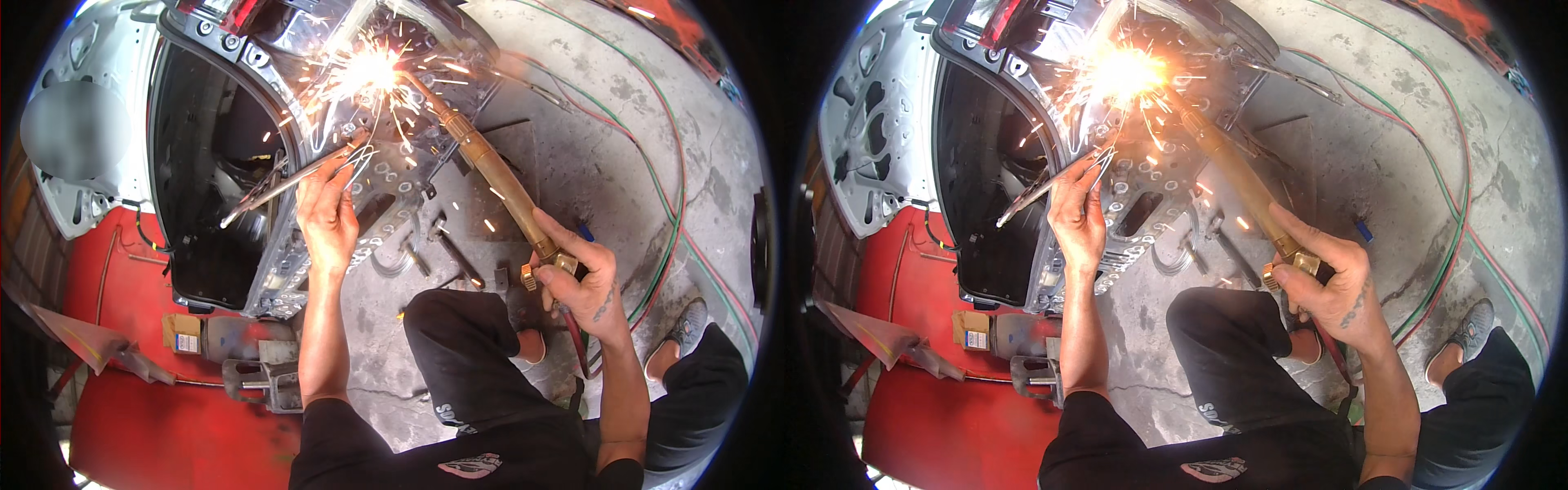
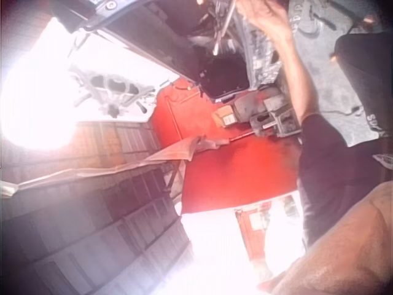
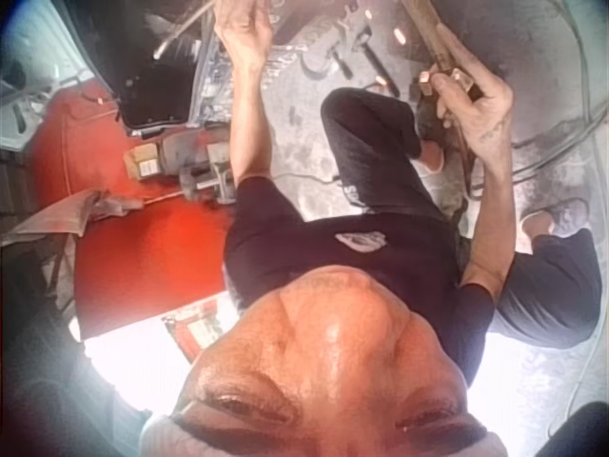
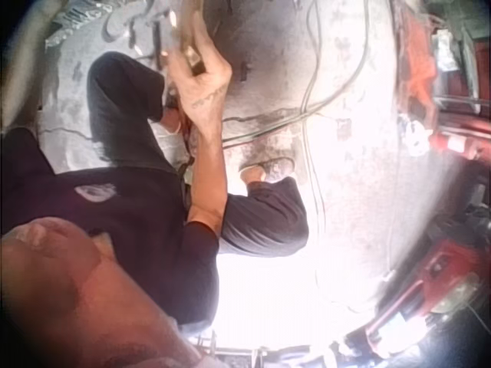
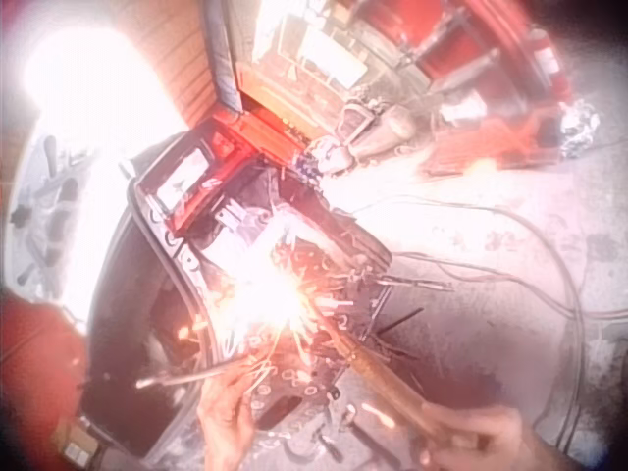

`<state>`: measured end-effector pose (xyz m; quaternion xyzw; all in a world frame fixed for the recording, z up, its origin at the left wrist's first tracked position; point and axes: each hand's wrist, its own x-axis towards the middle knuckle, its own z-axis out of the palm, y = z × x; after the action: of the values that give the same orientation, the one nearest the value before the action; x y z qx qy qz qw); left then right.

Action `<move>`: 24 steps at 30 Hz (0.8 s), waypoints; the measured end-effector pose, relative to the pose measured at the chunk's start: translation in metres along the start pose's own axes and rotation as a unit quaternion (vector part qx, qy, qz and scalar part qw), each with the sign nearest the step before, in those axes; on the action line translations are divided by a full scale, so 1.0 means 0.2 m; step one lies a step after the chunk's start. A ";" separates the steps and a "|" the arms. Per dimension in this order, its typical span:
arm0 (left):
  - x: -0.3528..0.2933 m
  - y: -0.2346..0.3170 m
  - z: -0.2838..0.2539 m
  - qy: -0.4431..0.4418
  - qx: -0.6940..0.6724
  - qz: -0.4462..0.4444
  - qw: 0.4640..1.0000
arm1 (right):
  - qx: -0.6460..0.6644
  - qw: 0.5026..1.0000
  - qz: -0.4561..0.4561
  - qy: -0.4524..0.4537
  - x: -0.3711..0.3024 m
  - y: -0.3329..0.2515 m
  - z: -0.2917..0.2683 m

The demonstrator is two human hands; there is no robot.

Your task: The person welds a car body panel using a gas torch and filler wire, then hammers the metal section.

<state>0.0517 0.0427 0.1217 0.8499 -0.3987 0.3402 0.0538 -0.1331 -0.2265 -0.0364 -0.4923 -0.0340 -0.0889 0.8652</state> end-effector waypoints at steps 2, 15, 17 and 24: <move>0.00 -0.01 0.00 0.002 0.002 0.002 1.000 | 0.003 1.000 0.003 -0.004 0.00 0.00 -0.01; 0.00 -0.01 0.00 0.005 0.011 0.011 1.000 | 0.041 0.999 0.015 -0.001 0.00 0.01 -0.02; 0.00 -0.01 0.00 0.006 0.012 0.013 1.000 | 0.046 0.999 0.018 -0.003 0.00 0.01 -0.02; 0.01 0.01 0.00 0.007 0.005 0.009 1.000 | 0.065 0.998 0.023 -0.005 0.00 0.00 -0.03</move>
<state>0.0518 0.0406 0.1225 0.8441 -0.4041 0.3489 0.0498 -0.1327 -0.2306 -0.0394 -0.4359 -0.0324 -0.0640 0.8971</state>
